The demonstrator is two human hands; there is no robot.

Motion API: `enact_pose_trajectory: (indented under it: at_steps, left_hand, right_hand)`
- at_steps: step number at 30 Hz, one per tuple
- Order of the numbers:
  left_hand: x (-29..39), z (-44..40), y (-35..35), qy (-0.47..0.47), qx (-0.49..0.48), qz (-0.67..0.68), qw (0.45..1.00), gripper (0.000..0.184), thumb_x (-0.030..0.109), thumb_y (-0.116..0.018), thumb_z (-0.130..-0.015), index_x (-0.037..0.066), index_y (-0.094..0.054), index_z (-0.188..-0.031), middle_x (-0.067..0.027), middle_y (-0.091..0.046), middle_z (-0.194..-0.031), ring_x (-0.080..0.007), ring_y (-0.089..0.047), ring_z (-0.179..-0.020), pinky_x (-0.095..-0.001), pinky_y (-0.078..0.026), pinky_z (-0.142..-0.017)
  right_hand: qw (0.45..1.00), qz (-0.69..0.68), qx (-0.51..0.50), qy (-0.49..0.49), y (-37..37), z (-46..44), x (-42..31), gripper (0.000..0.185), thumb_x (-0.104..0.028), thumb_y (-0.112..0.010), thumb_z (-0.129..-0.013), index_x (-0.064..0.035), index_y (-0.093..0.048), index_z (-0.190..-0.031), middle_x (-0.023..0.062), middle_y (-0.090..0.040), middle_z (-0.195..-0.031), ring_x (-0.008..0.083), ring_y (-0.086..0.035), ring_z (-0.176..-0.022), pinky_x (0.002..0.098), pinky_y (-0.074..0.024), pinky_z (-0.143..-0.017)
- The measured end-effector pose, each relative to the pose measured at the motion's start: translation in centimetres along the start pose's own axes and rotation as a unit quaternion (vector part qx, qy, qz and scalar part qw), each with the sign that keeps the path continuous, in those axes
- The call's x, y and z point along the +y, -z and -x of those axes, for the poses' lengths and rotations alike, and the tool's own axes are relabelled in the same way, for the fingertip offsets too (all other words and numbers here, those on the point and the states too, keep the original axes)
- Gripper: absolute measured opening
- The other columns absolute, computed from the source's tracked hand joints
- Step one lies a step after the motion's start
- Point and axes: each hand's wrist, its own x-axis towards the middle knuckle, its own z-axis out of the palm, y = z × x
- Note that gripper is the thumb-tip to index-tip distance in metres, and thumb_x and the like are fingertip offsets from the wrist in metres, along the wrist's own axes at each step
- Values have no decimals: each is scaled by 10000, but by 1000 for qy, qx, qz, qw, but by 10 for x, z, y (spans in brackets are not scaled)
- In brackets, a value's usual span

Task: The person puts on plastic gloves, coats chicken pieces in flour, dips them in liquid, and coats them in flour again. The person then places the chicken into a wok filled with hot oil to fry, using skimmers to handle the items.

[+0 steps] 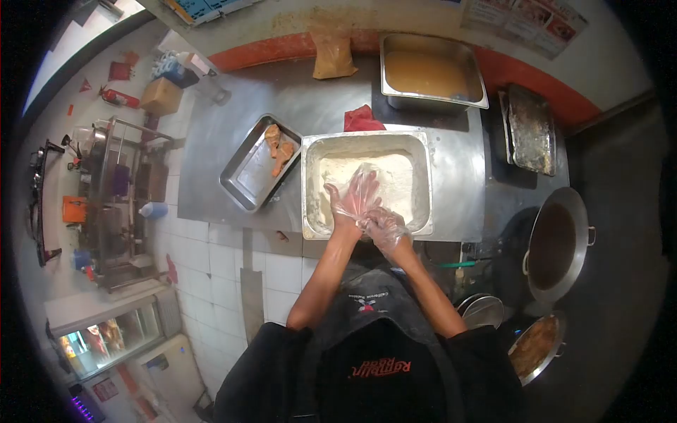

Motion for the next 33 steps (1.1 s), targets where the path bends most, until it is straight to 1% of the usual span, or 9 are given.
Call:
enact_pose_trajectory:
  at_steps: [6, 12, 16, 19, 22, 25, 26, 30, 33]
  left_hand:
    - [3, 6, -29, -9, -14, -108, 994, 925, 827, -305, -732, 273, -191, -1463, -38, -232, -1508, -269, -206, -1380, -627, -312, -965]
    - [11, 8, -30, 51, -94, 3, 994, 946, 835, -298, -726, 271, -156, -1473, -58, -159, -1530, -300, -138, -1399, -643, -283, -987]
    - [6, 2, -14, 76, -112, 19, 991, 865, 761, -256, -822, 227, -90, -1482, -123, -175, -1501, -343, -198, -1363, -666, -254, -1005]
    - [-15, -19, -2, -52, 33, -43, 997, 766, 666, -286, -882, 221, -103, -1478, -110, -207, -1485, -338, -235, -1342, -617, -273, -1021]
    - [-30, -45, 62, -136, 25, -152, 979, 667, 570, -305, -926, 221, -137, -1468, -108, -267, -1450, -335, -254, -1332, -577, -272, -1032]
    - [-23, -18, 5, -67, 122, -191, 972, 599, 486, -307, -957, 201, -153, -1461, -110, -338, -1397, -334, -292, -1313, -558, -301, -1012]
    - [-13, -21, 2, 26, 100, -137, 985, 597, 448, -325, -958, 176, -155, -1462, -110, -291, -1449, -346, -292, -1318, -539, -341, -988]
    - [2, -9, -3, 101, 65, -65, 991, 581, 424, -327, -960, 150, -187, -1454, -133, -282, -1473, -357, -321, -1312, -508, -357, -984]
    - [25, -20, 18, 43, -88, -283, 954, 606, 453, -361, -950, 92, -262, -1426, -167, -286, -1473, -340, -388, -1282, -457, -387, -977]
  right_hand:
    - [999, -39, 13, 21, 4, 0, -6, 155, -129, -577, -818, 3, -637, -874, 142, -625, -864, 288, -607, -817, 365, -466, -765]
    - [999, -8, -35, -8, 8, 1, -9, 158, -155, -573, -832, -48, -648, -920, 124, -633, -924, 303, -574, -895, 373, -447, -812]
    - [998, -9, -32, 46, 10, 6, -24, 152, -122, -592, -816, 2, -649, -884, 129, -628, -821, 257, -598, -759, 339, -469, -702]
    - [995, -20, -56, 81, -2, 9, -28, 172, -150, -621, -820, 9, -651, -878, 126, -627, -807, 230, -592, -714, 316, -469, -665]
    - [996, -81, -36, 24, 1, 7, -8, 143, -119, -641, -822, 18, -644, -864, 84, -611, -755, 147, -563, -669, 280, -456, -621]
    - [995, -77, -58, 40, 4, 10, 0, 110, -96, -632, -826, 12, -646, -839, 68, -604, -744, 132, -545, -644, 275, -447, -597]
    - [994, -76, -64, 43, 7, 10, 1, 110, -96, -632, -826, 12, -646, -839, 68, -604, -744, 132, -545, -644, 275, -447, -597]
    - [986, -57, -142, 63, 14, 11, -1, 95, -82, -624, -825, 6, -647, -852, 73, -622, -770, 131, -584, -679, 274, -480, -631]
    - [980, -80, -171, 60, 31, 5, -13, 106, -64, -618, -819, 2, -655, -893, 97, -641, -830, 139, -617, -739, 271, -500, -686]
